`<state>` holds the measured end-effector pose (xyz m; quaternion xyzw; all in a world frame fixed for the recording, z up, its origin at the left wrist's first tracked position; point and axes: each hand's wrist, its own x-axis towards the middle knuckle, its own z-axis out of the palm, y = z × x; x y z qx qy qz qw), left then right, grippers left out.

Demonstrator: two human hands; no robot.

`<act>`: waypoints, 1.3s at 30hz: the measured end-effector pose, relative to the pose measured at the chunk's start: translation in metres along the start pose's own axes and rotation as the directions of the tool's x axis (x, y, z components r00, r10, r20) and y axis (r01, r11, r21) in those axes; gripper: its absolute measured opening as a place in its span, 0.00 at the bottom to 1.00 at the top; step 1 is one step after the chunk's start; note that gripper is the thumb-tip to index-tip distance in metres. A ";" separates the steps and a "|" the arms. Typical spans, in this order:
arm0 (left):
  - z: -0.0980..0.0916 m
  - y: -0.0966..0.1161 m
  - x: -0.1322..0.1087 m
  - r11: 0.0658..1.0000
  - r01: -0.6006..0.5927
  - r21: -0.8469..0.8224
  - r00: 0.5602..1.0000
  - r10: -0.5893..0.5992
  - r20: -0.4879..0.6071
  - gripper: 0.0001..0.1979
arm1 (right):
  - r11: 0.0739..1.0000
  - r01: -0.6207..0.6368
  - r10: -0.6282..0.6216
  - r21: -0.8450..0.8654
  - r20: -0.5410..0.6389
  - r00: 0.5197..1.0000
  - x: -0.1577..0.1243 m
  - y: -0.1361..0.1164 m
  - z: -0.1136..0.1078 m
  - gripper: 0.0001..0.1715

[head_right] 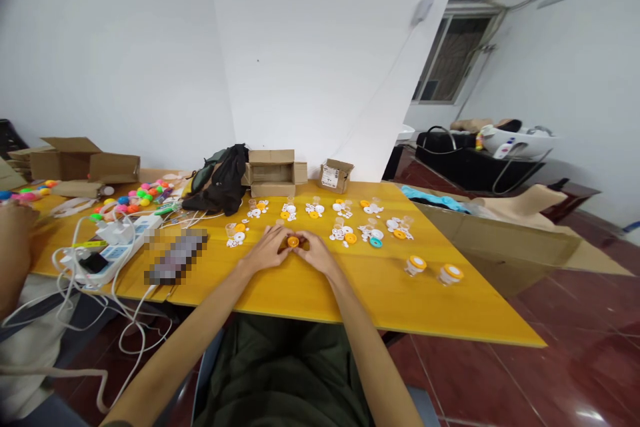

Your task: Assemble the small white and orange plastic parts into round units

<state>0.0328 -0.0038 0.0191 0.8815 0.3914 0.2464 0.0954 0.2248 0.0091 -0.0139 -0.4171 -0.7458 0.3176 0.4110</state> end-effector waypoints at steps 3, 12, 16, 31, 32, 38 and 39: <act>0.001 -0.002 0.000 1.000 -0.012 -0.005 1.000 0.012 -0.006 0.12 | 1.000 -0.014 0.014 0.000 0.012 1.000 -0.002 -0.001 -0.003 0.16; 0.000 -0.001 0.000 1.000 0.005 -0.022 1.000 -0.005 -0.001 0.11 | 0.998 -0.034 0.034 0.044 0.004 0.999 -0.002 -0.005 -0.002 0.16; -0.002 0.000 0.001 0.999 0.028 -0.046 0.999 -0.028 0.015 0.11 | 1.000 -0.011 0.012 0.028 -0.026 1.000 0.000 -0.004 0.000 0.13; 0.000 -0.001 0.002 0.997 0.046 -0.064 0.999 -0.045 0.004 0.11 | 1.000 -0.017 0.017 0.018 -0.041 0.999 0.000 -0.005 -0.001 0.10; 0.000 0.000 0.002 0.997 0.043 -0.061 0.999 -0.044 -0.002 0.11 | 0.999 -0.024 0.025 0.023 -0.044 0.999 0.000 -0.005 -0.001 0.10; 0.001 -0.002 0.004 0.995 0.049 -0.082 0.999 -0.049 0.004 0.11 | 0.999 -0.022 0.024 0.041 -0.044 0.999 0.000 -0.001 -0.001 0.13; 0.002 -0.002 0.004 0.995 0.054 -0.086 0.999 -0.054 0.008 0.10 | 0.999 -0.016 0.018 0.038 -0.041 0.999 0.000 -0.001 -0.001 0.13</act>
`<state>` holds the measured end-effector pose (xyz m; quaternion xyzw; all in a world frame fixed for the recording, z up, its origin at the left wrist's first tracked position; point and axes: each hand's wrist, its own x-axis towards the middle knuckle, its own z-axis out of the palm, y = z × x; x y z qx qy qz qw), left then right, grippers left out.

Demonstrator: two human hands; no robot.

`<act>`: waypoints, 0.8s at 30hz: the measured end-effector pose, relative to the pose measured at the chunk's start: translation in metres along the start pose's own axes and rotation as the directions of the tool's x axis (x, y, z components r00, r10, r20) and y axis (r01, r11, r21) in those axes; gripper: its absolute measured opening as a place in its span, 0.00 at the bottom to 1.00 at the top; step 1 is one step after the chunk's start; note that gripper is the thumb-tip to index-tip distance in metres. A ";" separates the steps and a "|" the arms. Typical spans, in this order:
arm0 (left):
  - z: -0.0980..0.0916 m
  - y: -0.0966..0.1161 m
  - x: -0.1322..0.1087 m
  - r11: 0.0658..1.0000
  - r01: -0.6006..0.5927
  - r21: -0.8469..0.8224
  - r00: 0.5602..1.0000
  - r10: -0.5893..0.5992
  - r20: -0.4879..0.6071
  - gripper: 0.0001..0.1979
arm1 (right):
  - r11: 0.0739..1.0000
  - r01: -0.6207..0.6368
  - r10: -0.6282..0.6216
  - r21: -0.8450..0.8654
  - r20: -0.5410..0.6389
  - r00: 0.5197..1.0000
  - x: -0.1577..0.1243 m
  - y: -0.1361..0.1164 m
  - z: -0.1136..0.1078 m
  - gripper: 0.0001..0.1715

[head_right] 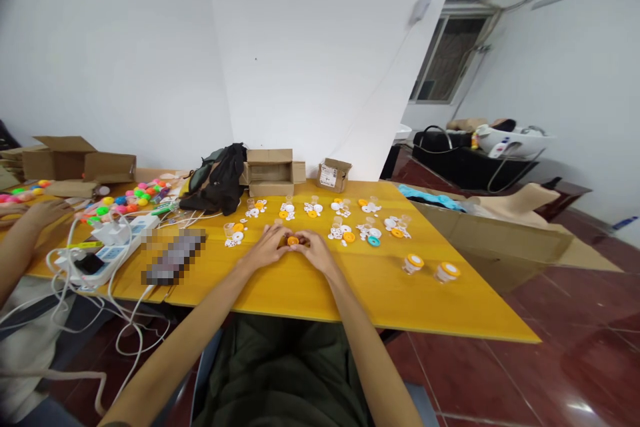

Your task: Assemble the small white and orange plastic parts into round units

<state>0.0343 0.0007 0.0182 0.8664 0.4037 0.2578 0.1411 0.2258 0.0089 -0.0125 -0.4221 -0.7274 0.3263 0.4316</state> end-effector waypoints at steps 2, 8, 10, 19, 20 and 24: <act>0.000 -0.001 0.000 1.000 0.007 -0.007 1.000 -0.007 0.000 0.09 | 1.000 0.007 -0.007 -0.012 0.007 1.000 0.000 0.000 -0.001 0.12; -0.001 0.000 0.000 1.000 0.007 -0.026 1.000 -0.006 0.009 0.09 | 0.999 0.023 -0.023 -0.029 0.009 1.000 -0.001 0.000 -0.001 0.11; -0.001 0.001 0.000 0.999 0.009 -0.031 1.000 -0.009 0.011 0.09 | 0.999 0.028 -0.028 -0.023 0.008 1.000 -0.001 0.000 -0.002 0.11; 0.001 0.000 0.001 1.000 -0.008 -0.013 1.000 0.008 0.004 0.08 | 0.995 0.014 -0.019 -0.095 -0.058 0.998 -0.001 0.003 0.000 0.09; 0.002 -0.001 0.001 1.000 -0.012 -0.009 1.000 0.012 0.005 0.08 | 0.995 0.006 -0.013 -0.103 -0.071 0.997 -0.001 0.004 0.001 0.09; 0.003 -0.002 0.001 0.999 -0.039 -0.002 0.999 0.039 0.007 0.07 | 0.993 -0.014 0.003 -0.119 -0.094 0.996 -0.002 0.003 0.002 0.09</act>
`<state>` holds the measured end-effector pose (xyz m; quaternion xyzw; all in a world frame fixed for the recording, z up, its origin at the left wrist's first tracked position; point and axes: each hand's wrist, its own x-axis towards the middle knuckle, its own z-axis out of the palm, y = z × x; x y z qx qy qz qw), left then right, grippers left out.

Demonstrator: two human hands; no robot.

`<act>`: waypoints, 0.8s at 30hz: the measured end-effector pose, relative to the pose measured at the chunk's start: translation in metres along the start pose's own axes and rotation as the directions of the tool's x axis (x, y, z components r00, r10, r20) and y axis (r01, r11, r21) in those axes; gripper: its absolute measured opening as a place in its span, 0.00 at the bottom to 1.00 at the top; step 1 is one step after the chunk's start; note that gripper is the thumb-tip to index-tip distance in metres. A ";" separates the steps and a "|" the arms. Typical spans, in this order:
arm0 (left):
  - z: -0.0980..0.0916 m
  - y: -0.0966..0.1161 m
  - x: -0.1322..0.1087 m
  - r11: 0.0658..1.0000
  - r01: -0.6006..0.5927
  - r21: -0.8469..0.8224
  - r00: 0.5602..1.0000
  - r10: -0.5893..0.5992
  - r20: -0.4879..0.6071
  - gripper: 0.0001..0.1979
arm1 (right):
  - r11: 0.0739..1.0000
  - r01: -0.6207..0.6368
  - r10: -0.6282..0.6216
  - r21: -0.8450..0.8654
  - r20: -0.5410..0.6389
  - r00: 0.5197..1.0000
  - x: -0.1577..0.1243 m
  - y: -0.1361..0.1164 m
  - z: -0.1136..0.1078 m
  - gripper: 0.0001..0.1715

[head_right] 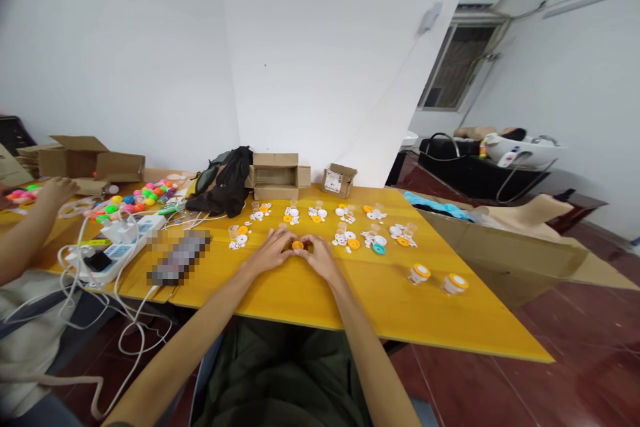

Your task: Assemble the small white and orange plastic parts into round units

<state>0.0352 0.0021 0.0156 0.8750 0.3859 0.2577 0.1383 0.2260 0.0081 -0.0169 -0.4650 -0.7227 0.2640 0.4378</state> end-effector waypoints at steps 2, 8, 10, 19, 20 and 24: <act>0.000 0.000 0.000 1.000 -0.012 -0.002 1.000 0.012 0.001 0.07 | 1.000 -0.011 0.011 -0.001 -0.005 1.000 0.000 -0.002 0.000 0.10; -0.001 0.001 0.000 1.000 -0.029 0.000 1.000 0.029 0.001 0.09 | 0.998 -0.035 0.034 -0.043 -0.039 0.999 -0.001 -0.004 0.000 0.10; -0.001 0.001 0.000 1.000 -0.031 0.004 1.000 0.031 -0.006 0.09 | 0.998 -0.030 0.027 -0.055 -0.049 0.998 -0.001 -0.003 0.000 0.10; -0.005 0.002 -0.002 0.995 0.015 0.095 0.988 0.000 -0.153 0.16 | 0.999 -0.009 0.005 -0.048 -0.082 0.997 0.000 0.001 0.003 0.09; -0.006 0.001 -0.002 0.993 0.038 0.108 0.981 -0.016 -0.194 0.17 | 0.999 -0.010 0.005 -0.052 -0.088 0.996 0.000 0.002 0.003 0.09; -0.010 -0.007 -0.002 0.982 0.128 0.141 0.933 -0.072 -0.351 0.17 | 0.997 0.000 -0.008 -0.077 -0.112 0.994 0.001 0.006 0.005 0.08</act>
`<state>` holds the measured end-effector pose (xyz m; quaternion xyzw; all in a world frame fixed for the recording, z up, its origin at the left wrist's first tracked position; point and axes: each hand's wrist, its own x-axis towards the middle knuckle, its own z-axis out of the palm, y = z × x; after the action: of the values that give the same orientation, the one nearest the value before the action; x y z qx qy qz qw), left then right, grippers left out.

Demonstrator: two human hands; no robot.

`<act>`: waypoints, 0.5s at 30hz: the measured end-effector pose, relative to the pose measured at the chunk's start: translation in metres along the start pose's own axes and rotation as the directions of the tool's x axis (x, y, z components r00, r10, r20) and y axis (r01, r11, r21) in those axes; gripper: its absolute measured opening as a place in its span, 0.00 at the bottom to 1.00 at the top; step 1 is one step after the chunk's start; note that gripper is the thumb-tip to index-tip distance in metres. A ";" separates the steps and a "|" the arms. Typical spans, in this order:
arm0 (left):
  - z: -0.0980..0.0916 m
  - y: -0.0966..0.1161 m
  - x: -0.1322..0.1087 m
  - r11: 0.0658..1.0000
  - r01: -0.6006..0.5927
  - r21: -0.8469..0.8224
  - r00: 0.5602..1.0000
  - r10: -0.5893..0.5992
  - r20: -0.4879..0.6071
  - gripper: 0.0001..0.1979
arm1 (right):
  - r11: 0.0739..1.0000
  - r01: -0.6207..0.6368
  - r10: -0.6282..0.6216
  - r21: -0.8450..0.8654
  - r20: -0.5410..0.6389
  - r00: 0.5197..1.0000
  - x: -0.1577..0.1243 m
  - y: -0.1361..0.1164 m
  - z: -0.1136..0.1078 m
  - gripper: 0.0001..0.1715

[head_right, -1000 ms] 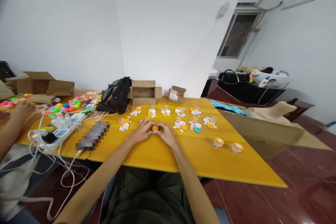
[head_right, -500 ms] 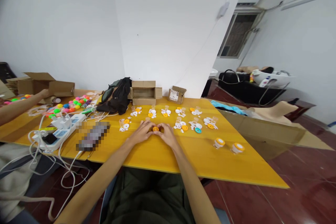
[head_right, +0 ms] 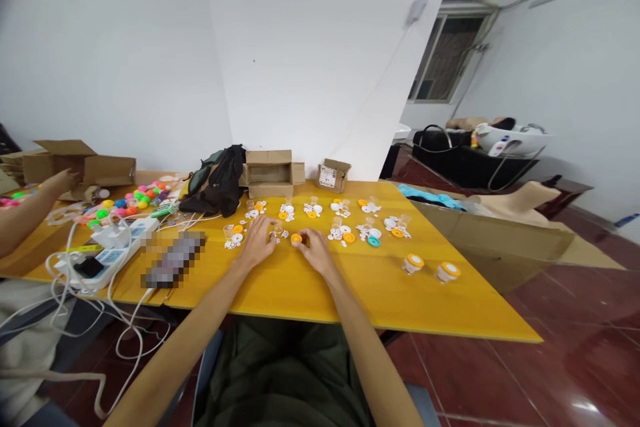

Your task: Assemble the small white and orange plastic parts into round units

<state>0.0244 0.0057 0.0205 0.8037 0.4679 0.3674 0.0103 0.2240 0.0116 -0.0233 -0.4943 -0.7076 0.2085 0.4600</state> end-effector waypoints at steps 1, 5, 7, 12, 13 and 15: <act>0.000 -0.002 0.001 1.000 0.014 0.011 1.000 -0.013 -0.027 0.17 | 1.000 0.003 -0.003 -0.004 -0.003 1.000 0.000 0.001 0.000 0.08; 0.000 -0.004 0.001 1.000 0.009 0.027 1.000 -0.008 -0.028 0.16 | 1.000 0.014 -0.014 -0.007 -0.013 1.000 0.000 0.001 0.002 0.09; 0.000 -0.003 0.000 0.999 -0.019 0.030 1.000 0.019 0.006 0.17 | 1.000 0.021 -0.021 -0.004 -0.018 1.000 -0.001 0.000 0.003 0.11; 0.004 -0.001 -0.003 0.995 -0.063 0.072 0.994 0.056 0.096 0.19 | 0.999 0.032 -0.032 -0.018 -0.004 0.999 -0.001 -0.001 0.003 0.12; 0.005 -0.001 -0.003 0.995 -0.066 0.078 0.992 0.057 0.110 0.19 | 0.999 0.037 -0.037 -0.023 0.000 0.999 -0.001 -0.001 0.002 0.12; 0.006 -0.002 -0.002 0.994 -0.067 0.080 0.990 0.056 0.133 0.17 | 0.998 0.046 -0.046 -0.030 0.006 0.999 -0.001 -0.001 0.002 0.12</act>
<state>0.0259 0.0075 0.0139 0.8398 0.4562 0.2942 -0.0047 0.2219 0.0111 -0.0240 -0.4839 -0.7231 0.1887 0.4553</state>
